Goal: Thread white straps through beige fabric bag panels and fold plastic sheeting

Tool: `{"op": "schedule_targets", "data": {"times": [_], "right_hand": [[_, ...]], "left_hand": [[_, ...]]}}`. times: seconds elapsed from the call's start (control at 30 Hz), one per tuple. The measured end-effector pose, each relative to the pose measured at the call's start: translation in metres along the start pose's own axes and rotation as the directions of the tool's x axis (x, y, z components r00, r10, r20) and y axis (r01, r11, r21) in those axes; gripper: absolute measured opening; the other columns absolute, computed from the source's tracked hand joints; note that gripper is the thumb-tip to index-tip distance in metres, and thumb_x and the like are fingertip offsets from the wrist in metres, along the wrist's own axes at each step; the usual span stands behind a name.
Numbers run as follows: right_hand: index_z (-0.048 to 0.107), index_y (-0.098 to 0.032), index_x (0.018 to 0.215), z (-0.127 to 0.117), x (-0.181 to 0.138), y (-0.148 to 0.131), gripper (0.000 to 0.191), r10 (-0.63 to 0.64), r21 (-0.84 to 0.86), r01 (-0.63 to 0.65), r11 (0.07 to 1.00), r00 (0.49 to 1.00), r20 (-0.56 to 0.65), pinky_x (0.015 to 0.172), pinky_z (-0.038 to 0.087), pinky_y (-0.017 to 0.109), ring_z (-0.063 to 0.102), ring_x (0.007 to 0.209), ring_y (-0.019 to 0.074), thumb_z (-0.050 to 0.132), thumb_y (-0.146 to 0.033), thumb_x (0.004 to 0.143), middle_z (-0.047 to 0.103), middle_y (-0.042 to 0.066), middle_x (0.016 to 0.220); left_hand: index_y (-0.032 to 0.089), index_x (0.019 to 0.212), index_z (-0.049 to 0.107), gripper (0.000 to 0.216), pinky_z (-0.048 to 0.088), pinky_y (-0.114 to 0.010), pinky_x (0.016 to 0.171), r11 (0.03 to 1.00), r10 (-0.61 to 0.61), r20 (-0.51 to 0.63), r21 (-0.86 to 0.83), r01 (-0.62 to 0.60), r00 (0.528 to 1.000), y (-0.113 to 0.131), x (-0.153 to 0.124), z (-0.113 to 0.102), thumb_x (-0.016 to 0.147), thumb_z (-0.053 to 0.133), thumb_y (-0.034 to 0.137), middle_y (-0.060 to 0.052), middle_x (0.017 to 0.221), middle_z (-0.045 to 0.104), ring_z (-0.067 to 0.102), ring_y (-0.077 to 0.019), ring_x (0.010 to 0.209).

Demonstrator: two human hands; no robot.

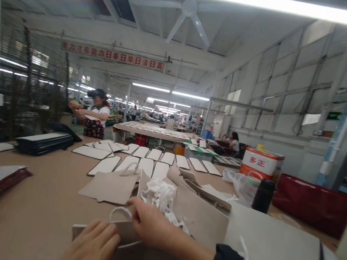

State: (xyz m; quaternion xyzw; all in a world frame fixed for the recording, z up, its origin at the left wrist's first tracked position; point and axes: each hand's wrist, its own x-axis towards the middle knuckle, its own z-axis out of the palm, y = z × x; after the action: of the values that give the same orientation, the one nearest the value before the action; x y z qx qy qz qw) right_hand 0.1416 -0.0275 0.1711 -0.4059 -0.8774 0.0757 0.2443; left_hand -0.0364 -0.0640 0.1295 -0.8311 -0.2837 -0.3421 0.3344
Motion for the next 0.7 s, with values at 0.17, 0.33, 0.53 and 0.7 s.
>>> {"op": "schedule_targets", "data": {"times": [0.17, 0.33, 0.53, 0.7], "right_hand": [[0.050, -0.018, 0.109, 0.015, -0.010, 0.028, 0.041, -0.002, 0.070, 0.007, 0.998, 0.997, -0.079, 0.073, 0.043, 0.028, 0.058, 0.079, 0.0165, 0.035, -0.004, 0.073, 0.062, 0.006, 0.084], [0.047, -0.022, 0.108, 0.022, -0.005, 0.038, 0.038, -0.005, 0.208, 0.010, 0.978, 1.000, -0.022, 0.065, 0.045, 0.027, 0.057, 0.068, 0.0151, 0.039, -0.008, 0.073, 0.058, -0.001, 0.072], [0.051, -0.020, 0.090, 0.009, -0.003, 0.010, 0.017, -0.016, 0.290, 0.031, 0.957, 0.998, -0.053, 0.067, 0.047, 0.027, 0.058, 0.076, 0.0164, 0.045, -0.015, 0.075, 0.061, 0.002, 0.079], [0.052, -0.020, 0.081, -0.010, -0.024, -0.005, 0.013, -0.228, 0.095, 0.247, 0.964, 0.957, -0.178, 0.073, 0.048, 0.028, 0.058, 0.081, 0.0165, 0.042, -0.029, 0.083, 0.060, 0.006, 0.091]], "left_hand": [[0.018, 0.060, 0.044, 0.024, 0.035, -0.031, 0.072, 0.970, 0.236, -0.051, 0.074, -0.232, 0.970, 0.023, 0.019, -0.022, 0.083, 0.037, 0.013, 0.001, 0.057, 0.045, 0.038, -0.0132, 0.054], [0.017, 0.064, 0.046, 0.015, 0.034, -0.033, 0.078, 0.961, 0.263, 0.063, 0.074, -0.267, 0.963, 0.018, 0.042, -0.047, 0.079, 0.046, 0.016, 0.000, 0.061, 0.049, 0.040, -0.0130, 0.059], [0.016, 0.076, 0.051, 0.006, 0.031, -0.036, 0.085, 0.983, 0.163, 0.222, 0.041, -0.176, 0.961, 0.000, 0.047, -0.048, 0.076, 0.052, 0.022, -0.003, 0.076, 0.056, 0.047, -0.0153, 0.072], [0.016, 0.074, 0.049, 0.007, 0.035, -0.033, 0.077, 0.993, 0.105, 0.303, 0.023, -0.117, 0.947, -0.006, 0.046, -0.054, 0.074, 0.053, 0.022, -0.004, 0.079, 0.056, 0.047, -0.0156, 0.070]]}}
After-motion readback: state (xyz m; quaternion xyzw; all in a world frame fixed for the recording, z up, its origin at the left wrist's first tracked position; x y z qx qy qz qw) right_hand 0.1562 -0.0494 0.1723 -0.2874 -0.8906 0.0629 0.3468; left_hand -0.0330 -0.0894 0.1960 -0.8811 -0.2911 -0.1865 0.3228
